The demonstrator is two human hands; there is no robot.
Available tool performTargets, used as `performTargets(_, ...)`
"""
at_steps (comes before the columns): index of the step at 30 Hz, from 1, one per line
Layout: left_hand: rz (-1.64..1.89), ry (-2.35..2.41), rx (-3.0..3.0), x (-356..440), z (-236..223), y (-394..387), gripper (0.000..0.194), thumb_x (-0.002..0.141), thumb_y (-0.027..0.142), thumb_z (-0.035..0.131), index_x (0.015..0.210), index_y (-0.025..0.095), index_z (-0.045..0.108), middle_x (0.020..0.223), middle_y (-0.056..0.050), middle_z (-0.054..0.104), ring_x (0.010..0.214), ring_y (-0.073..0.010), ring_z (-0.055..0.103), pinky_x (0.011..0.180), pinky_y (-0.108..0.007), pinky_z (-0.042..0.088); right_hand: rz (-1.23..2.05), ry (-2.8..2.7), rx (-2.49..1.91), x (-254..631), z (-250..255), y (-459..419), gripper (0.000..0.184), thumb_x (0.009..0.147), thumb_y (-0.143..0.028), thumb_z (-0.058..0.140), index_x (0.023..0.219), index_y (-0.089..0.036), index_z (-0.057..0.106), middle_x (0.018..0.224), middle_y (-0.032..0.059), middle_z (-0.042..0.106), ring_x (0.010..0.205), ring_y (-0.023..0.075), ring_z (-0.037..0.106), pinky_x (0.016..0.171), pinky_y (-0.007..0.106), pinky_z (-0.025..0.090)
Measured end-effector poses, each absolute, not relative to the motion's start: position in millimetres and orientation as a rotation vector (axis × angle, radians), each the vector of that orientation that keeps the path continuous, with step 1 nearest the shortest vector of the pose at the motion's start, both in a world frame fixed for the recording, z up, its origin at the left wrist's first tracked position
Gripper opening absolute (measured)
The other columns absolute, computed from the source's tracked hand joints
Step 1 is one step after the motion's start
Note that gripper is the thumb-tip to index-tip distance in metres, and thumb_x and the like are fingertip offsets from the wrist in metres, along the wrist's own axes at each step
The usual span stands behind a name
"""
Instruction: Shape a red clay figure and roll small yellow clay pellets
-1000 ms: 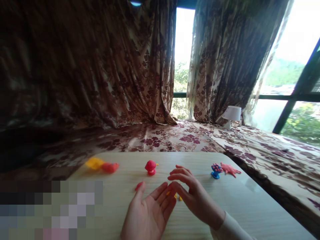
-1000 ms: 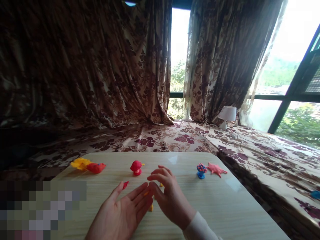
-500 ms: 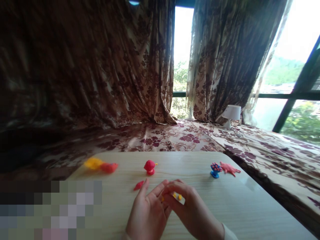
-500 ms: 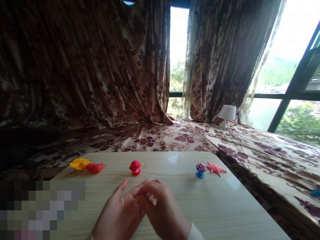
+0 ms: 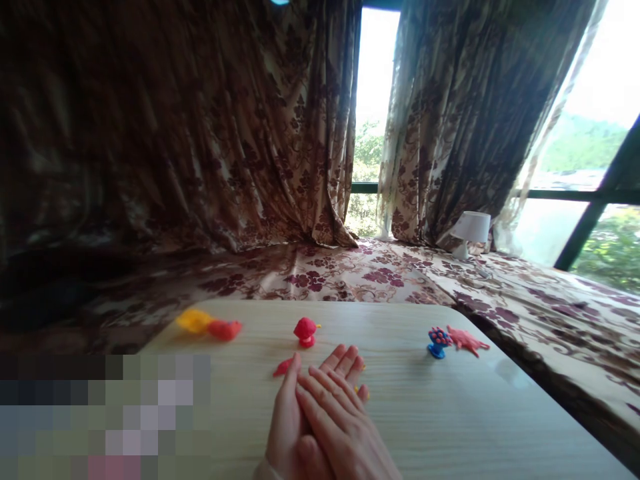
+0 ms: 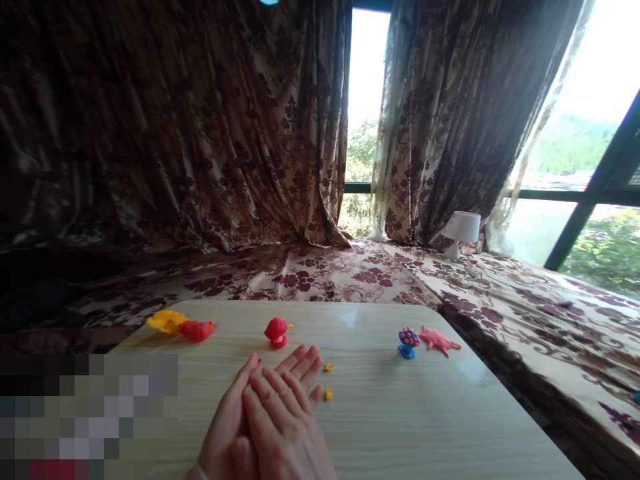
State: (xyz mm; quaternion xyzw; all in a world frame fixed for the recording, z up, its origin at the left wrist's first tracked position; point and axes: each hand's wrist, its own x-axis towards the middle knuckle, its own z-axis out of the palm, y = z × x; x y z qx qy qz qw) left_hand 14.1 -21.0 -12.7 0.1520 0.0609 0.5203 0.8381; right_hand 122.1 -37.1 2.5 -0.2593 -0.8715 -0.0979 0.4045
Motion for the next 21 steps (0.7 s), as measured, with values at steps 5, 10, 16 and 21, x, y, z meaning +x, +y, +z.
performTargets(5,1.158,0.12,0.327,1.7,-9.2,-21.6,0.061,0.083,0.054,0.033,0.114,0.011,0.062,0.133,-0.014,0.052,0.137,-0.025,0.02,0.112,-0.046,0.002,-0.533,-2.069,-0.577,100.3,-31.8,-39.6,0.035,0.096,-0.031,0.034,0.115,-0.015,0.058,0.119,0.0018,0.063,0.121,0.0152,0.049,0.105,0.029,0.035)
performTargets(10,1.157,0.123,0.302,-1.3,-3.7,-28.1,0.064,0.083,0.054,0.034,0.117,0.006,0.059,0.134,-0.016,0.051,0.137,-0.0258,0.02,0.112,-0.046,0.006,-0.553,-1.972,-0.637,99.7,-38.0,-39.1,0.034,0.097,-0.027,0.03,0.114,-0.017,0.058,0.121,0.0004,0.062,0.128,0.0138,0.039,0.111,0.033,0.024)
performTargets(16,1.223,0.154,0.272,-4.7,6.5,-29.3,0.076,0.081,0.062,0.03,0.122,0.004,0.054,0.134,-0.019,0.049,0.137,-0.0258,0.02,0.112,-0.045,0.005,-0.609,-2.172,-0.581,113.3,-33.1,-40.6,0.035,0.097,-0.032,0.034,0.121,-0.018,0.054,0.125,0.0032,0.058,0.126,0.0176,0.042,0.109,0.038,0.029)
performTargets(21,1.129,0.092,0.341,-2.5,4.9,-28.8,0.067,0.084,0.056,0.028,0.121,0.007,0.056,0.136,-0.016,0.048,0.138,-0.024,0.016,0.112,-0.046,-0.001,-0.547,-2.107,-0.676,105.2,-36.3,-41.9,0.039,0.099,-0.03,0.025,0.122,-0.018,0.054,0.127,0.0007,0.057,0.127,0.0158,0.04,0.11,0.037,0.026)
